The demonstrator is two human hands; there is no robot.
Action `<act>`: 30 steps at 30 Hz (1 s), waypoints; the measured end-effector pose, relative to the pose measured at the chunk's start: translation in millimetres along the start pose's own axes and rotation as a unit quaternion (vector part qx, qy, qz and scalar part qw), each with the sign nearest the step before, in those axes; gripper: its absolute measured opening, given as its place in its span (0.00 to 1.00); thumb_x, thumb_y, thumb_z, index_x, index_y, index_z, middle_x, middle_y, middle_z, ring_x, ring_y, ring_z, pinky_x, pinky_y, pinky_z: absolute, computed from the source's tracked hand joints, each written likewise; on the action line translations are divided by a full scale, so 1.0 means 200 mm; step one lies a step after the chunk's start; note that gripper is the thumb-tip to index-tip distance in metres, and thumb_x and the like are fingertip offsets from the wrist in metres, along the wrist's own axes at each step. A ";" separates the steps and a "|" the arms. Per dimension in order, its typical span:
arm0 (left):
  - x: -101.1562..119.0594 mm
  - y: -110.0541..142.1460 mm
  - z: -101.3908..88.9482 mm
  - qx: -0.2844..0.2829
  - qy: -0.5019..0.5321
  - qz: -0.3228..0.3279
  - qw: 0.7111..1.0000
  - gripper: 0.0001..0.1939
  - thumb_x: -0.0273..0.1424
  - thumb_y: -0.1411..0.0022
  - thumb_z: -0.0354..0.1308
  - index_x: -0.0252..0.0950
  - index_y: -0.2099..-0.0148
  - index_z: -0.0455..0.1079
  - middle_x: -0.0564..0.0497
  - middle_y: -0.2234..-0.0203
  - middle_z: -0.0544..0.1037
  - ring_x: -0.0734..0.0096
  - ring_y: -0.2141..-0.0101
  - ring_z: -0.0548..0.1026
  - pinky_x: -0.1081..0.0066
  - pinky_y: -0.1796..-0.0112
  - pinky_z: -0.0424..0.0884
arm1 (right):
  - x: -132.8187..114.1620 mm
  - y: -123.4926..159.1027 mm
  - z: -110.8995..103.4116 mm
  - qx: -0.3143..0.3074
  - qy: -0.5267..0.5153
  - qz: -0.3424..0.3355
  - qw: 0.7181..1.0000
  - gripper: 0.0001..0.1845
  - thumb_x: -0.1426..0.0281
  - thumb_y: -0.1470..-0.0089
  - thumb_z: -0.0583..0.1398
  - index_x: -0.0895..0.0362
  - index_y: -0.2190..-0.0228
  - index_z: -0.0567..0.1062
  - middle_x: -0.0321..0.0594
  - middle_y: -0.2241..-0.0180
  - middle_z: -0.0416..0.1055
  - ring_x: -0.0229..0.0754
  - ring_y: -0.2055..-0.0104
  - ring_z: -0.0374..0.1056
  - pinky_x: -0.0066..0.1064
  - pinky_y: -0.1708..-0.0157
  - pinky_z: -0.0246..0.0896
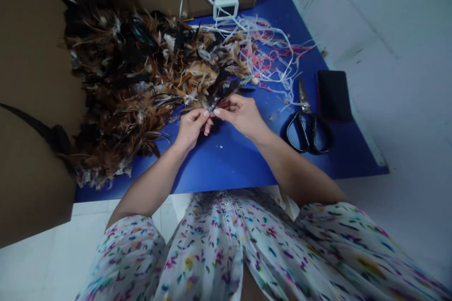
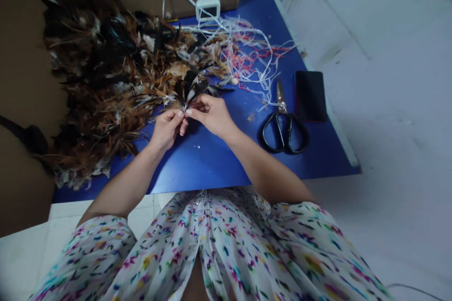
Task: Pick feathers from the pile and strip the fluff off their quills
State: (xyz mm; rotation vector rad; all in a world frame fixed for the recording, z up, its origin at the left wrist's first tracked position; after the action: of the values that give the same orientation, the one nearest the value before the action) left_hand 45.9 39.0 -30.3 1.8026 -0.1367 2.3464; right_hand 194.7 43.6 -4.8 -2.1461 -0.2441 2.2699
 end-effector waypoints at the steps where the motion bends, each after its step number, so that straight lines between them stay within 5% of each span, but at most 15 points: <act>1: 0.00 0.00 0.01 -0.009 0.002 -0.006 1.000 0.23 0.49 0.51 0.71 0.33 0.72 0.73 0.55 0.82 0.74 0.82 0.87 0.66 0.78 0.85 0.63 | 0.01 0.00 0.01 0.004 0.013 -0.005 1.000 0.20 0.56 0.60 0.72 0.58 0.73 0.75 0.35 0.74 0.75 0.36 0.71 0.70 0.30 0.68 0.68; 15: -0.02 0.01 0.01 -0.025 -0.003 -0.014 1.000 0.22 0.48 0.49 0.70 0.32 0.71 0.75 0.54 0.82 0.74 0.82 0.86 0.67 0.79 0.83 0.64 | -0.01 0.02 0.00 0.022 0.164 -0.079 0.983 0.22 0.50 0.50 0.67 0.58 0.72 0.81 0.40 0.73 0.78 0.39 0.71 0.71 0.31 0.69 0.65; 30: -0.01 0.01 0.03 -0.062 0.020 -0.066 0.996 0.21 0.46 0.53 0.73 0.32 0.72 0.76 0.55 0.84 0.72 0.83 0.85 0.65 0.79 0.83 0.60 | 0.01 0.01 0.00 0.009 0.178 -0.131 0.975 0.24 0.49 0.46 0.63 0.57 0.74 0.80 0.39 0.75 0.74 0.40 0.71 0.67 0.32 0.69 0.61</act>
State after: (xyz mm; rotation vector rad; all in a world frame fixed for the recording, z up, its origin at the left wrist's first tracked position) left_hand 51.2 35.2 -29.7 1.6529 -0.1509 2.2299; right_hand 194.3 41.7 -6.9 -2.3004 -0.4618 1.7092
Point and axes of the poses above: each hand's wrist, its own y-axis away from the middle knuckle, its own z-axis out of the palm, x = y × z, the point moved 5 cm from there along -y, towards the middle knuckle
